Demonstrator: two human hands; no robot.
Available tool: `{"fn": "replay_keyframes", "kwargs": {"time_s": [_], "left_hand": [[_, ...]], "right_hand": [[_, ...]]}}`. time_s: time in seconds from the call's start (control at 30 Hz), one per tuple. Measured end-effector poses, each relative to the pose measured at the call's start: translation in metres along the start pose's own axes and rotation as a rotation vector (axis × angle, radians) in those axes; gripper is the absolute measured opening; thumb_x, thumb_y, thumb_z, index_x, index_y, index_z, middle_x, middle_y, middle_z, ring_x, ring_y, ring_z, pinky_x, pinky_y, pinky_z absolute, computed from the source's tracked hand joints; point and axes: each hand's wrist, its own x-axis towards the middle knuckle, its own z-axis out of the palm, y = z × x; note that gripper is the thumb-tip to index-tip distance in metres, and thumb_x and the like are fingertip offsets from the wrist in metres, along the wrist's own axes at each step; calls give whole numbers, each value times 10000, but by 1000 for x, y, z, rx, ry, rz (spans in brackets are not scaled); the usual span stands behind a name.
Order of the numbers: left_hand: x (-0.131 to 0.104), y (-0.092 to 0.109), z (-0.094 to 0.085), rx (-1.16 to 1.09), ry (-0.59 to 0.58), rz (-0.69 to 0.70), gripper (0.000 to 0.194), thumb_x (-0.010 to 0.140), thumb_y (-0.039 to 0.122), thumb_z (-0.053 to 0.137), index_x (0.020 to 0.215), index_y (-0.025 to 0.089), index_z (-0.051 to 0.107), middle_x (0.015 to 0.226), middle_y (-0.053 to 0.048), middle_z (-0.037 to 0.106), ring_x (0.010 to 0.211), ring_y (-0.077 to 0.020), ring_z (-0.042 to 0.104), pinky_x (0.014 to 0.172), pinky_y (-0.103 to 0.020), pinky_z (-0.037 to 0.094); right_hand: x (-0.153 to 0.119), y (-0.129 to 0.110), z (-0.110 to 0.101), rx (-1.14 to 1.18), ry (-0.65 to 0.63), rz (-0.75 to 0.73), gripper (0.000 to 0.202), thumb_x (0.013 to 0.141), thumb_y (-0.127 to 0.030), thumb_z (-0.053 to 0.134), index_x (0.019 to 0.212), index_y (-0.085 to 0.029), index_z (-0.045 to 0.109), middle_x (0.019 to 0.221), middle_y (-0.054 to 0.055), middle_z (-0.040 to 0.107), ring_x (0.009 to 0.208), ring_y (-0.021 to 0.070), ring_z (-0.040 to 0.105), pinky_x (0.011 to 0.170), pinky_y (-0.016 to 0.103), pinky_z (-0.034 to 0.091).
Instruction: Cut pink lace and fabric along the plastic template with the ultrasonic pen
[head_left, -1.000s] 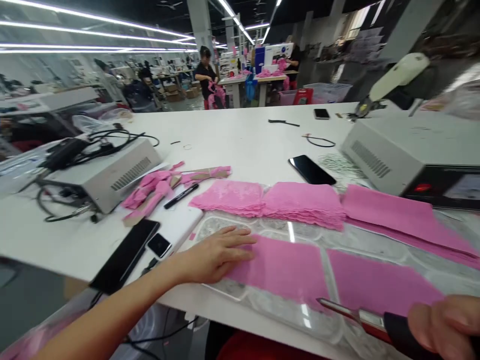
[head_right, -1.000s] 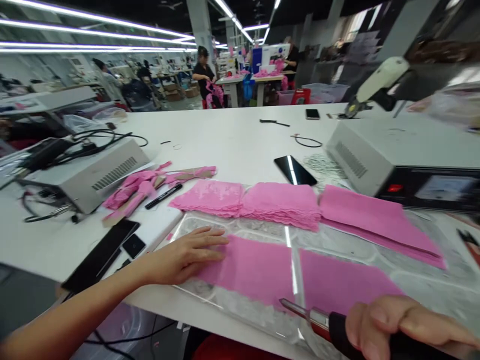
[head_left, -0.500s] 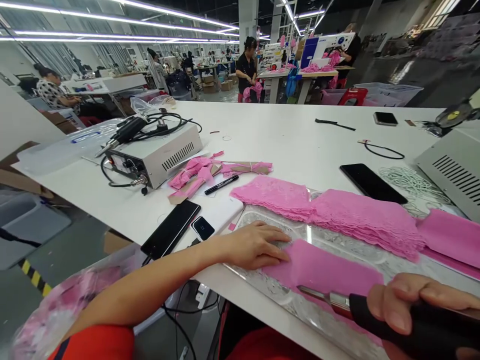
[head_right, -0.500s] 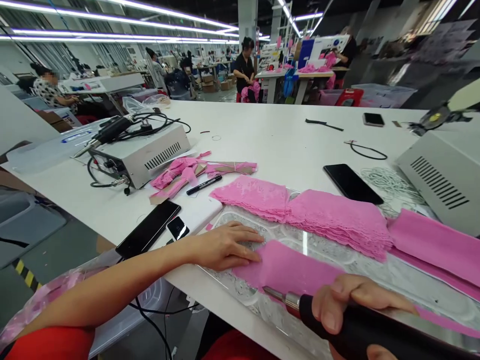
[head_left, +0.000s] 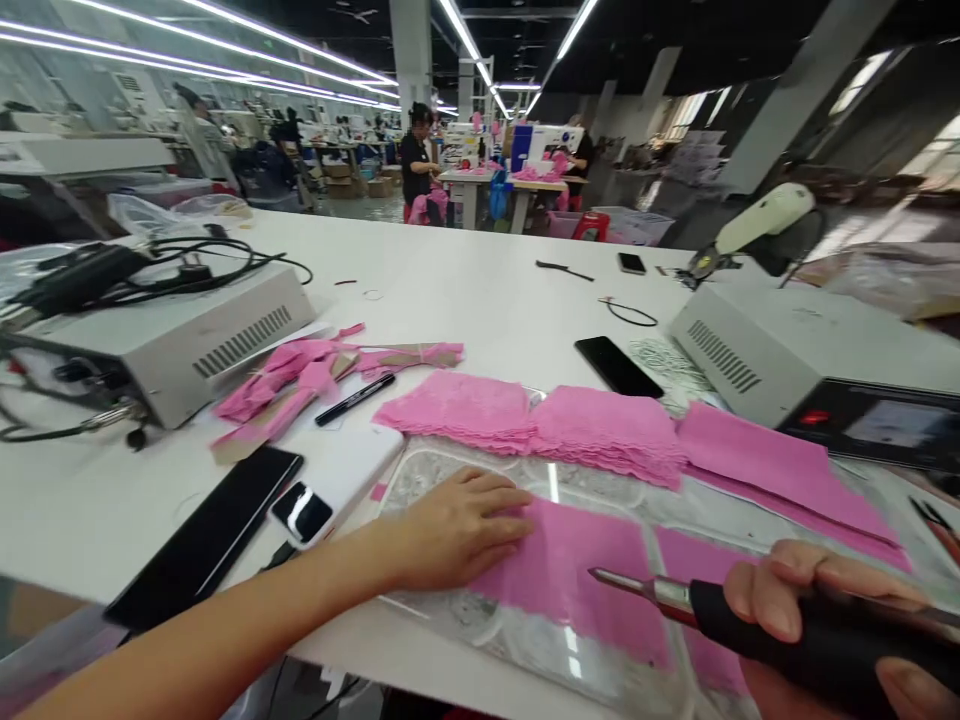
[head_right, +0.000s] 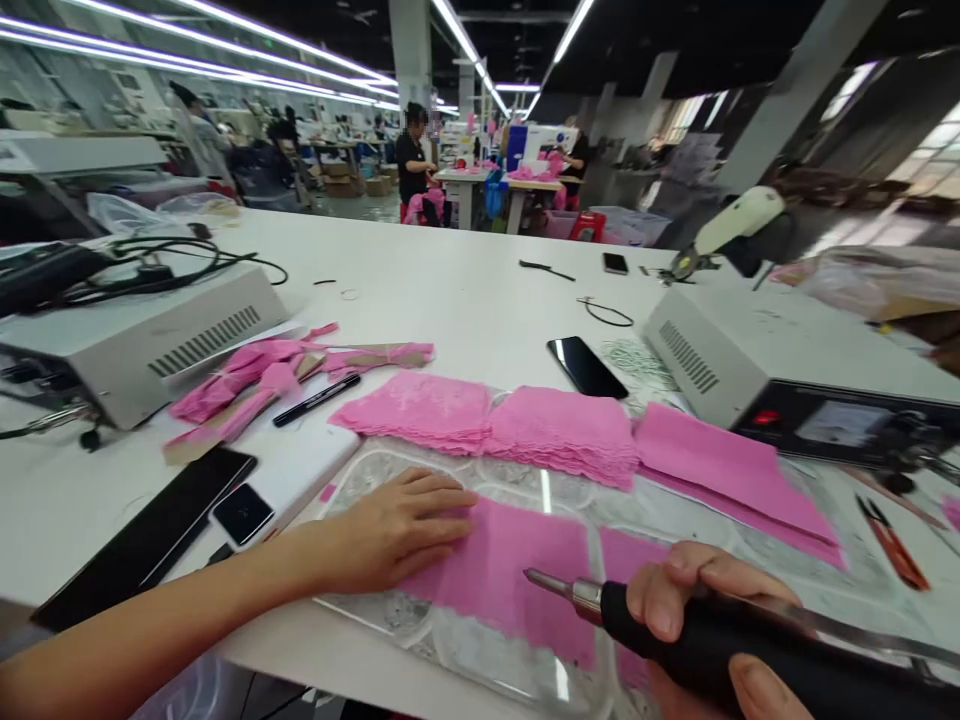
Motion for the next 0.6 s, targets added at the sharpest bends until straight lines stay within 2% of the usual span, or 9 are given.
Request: {"fn": "replay_keyframes", "kwargs": {"time_s": [0.07, 0.17, 0.37, 0.5, 0.6], "left_hand": [[13, 2, 6, -1, -4, 51, 304, 1022, 274, 415, 1205, 165, 631, 1306, -83, 628, 1200, -261, 567, 1028, -407, 409], [34, 6, 14, -13, -99, 104, 334, 1030, 336, 413, 1272, 188, 588, 1371, -70, 583, 1291, -266, 504, 1114, -429, 338], [62, 9, 18, -57, -372, 137, 482, 1017, 474, 411, 1432, 233, 447, 1538, -90, 376, 1438, -280, 318, 1195, -520, 172], [67, 7, 15, -75, -419, 162, 477, 1024, 473, 396, 1459, 278, 414, 1570, -56, 302, 1460, -269, 260, 1211, -516, 99], [67, 5, 14, -58, -445, 179, 495, 1014, 463, 433, 1476, 289, 388, 1579, -57, 263, 1456, -289, 259, 1206, -536, 96]], "right_hand": [[2, -9, 2, 15, 108, -13, 273, 644, -358, 744, 873, -219, 694, 832, 12, 599, 542, 113, 506, 534, 330, 515], [5, -16, -2, 28, 214, -40, 239, 634, -314, 715, 852, -218, 695, 827, 9, 612, 530, 115, 511, 513, 329, 495], [14, -17, -12, 10, 184, -166, 189, 687, -328, 682, 827, -202, 707, 769, -2, 627, 484, 96, 514, 458, 293, 476], [16, -13, -13, -1, 202, -220, 191, 692, -309, 683, 843, -199, 726, 794, 12, 644, 488, 102, 528, 456, 297, 484], [18, -10, -14, -4, 228, -242, 190, 703, -305, 661, 850, -202, 724, 806, 16, 644, 495, 105, 533, 474, 306, 491]]}}
